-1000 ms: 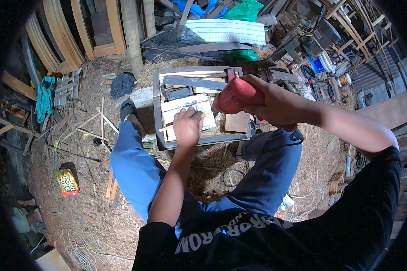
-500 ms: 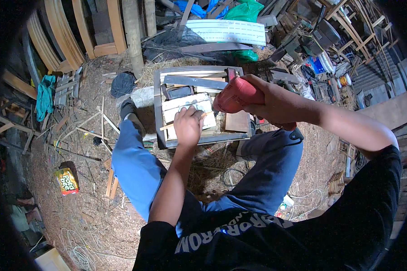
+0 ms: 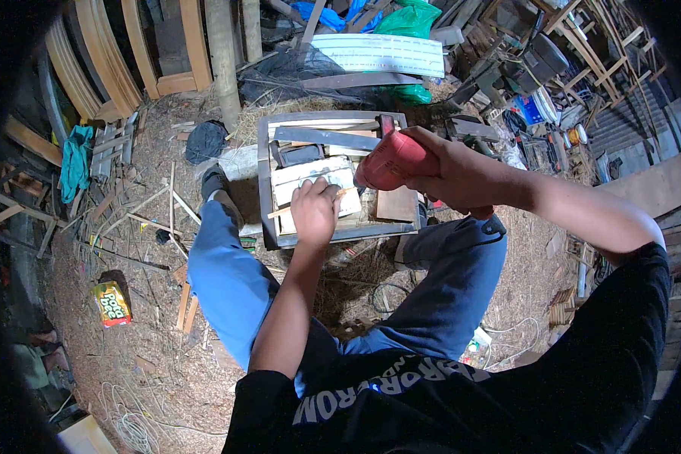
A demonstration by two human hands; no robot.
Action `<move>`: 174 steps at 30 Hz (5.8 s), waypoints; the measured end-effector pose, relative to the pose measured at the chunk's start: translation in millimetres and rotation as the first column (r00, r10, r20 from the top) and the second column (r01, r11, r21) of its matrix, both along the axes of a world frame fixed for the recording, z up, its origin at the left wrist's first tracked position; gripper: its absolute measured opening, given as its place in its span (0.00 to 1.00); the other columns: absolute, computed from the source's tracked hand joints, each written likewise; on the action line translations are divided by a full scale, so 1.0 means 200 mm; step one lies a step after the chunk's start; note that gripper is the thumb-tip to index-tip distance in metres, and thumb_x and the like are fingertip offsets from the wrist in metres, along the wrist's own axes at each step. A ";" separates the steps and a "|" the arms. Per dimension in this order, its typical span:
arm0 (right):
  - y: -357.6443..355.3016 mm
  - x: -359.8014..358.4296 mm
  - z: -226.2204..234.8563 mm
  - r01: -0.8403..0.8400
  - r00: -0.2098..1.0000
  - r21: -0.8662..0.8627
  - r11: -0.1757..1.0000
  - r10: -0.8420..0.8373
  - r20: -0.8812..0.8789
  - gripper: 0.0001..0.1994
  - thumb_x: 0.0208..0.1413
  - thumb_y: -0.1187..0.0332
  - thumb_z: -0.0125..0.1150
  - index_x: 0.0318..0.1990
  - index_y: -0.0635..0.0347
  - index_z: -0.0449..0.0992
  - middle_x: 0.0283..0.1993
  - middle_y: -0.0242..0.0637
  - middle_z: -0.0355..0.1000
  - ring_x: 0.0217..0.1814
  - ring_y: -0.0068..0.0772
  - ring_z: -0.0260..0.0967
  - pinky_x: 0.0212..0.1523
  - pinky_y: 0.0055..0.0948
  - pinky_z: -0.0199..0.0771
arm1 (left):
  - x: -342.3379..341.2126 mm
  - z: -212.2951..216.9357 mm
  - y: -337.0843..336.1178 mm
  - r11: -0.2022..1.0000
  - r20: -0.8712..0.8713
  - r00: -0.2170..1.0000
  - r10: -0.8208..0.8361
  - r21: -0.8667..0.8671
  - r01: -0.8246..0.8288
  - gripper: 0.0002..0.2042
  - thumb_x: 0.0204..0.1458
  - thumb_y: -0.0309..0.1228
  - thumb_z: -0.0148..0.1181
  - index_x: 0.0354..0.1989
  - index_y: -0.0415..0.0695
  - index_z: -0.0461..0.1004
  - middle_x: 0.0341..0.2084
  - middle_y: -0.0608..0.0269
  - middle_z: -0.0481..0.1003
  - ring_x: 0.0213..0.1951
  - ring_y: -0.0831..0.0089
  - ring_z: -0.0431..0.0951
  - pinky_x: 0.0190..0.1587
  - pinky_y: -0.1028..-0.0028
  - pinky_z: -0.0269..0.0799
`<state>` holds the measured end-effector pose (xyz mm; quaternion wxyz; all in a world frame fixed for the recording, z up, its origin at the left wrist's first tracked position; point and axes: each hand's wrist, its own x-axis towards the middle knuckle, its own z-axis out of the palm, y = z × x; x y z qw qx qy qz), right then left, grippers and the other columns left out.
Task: The person marks a wooden frame using a metal square and a pencil, then uses a red power drill to drive screws into the wood. The person is sitting on the ground in a cluttered workshop environment.
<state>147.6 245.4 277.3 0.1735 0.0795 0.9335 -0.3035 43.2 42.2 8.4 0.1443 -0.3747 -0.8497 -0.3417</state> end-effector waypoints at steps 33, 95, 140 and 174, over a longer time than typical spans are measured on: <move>0.00 0.02 -0.03 0.058 0.997 0.015 0.998 -0.059 0.041 0.36 0.66 0.66 0.72 0.77 0.54 0.59 0.51 0.47 0.80 0.42 0.37 0.82 0.44 0.41 0.83 | 0.00 -0.02 0.01 1.000 -0.028 0.999 0.021 0.011 -0.021 0.09 0.47 0.32 0.73 0.36 0.47 0.87 0.38 0.63 0.80 0.43 0.58 0.77 0.44 0.57 0.70; -0.07 0.07 0.05 0.160 0.985 -0.148 0.976 -0.167 -0.037 0.37 0.67 0.64 0.69 0.80 0.48 0.58 0.40 0.39 0.80 0.23 0.25 0.73 0.18 0.30 0.72 | -0.02 -0.05 0.01 1.000 0.010 1.000 0.026 0.001 -0.026 0.11 0.50 0.37 0.73 0.38 0.46 0.89 0.40 0.61 0.82 0.46 0.56 0.78 0.48 0.55 0.71; -0.15 0.05 0.12 0.204 0.979 -0.133 0.970 -0.202 0.033 0.37 0.68 0.68 0.68 0.81 0.50 0.58 0.42 0.34 0.79 0.26 0.21 0.73 0.21 0.27 0.71 | -0.01 -0.04 0.00 1.000 0.009 1.000 0.025 -0.017 -0.024 0.11 0.51 0.37 0.73 0.41 0.47 0.89 0.45 0.61 0.84 0.48 0.56 0.79 0.50 0.55 0.72; -0.15 0.04 0.13 0.175 0.984 -0.060 0.983 -0.173 0.033 0.36 0.68 0.64 0.69 0.80 0.50 0.58 0.40 0.35 0.79 0.30 0.22 0.75 0.28 0.30 0.77 | -0.01 -0.04 0.01 1.000 -0.011 1.000 0.027 0.004 -0.027 0.09 0.50 0.36 0.73 0.37 0.47 0.87 0.39 0.63 0.82 0.46 0.58 0.78 0.47 0.56 0.71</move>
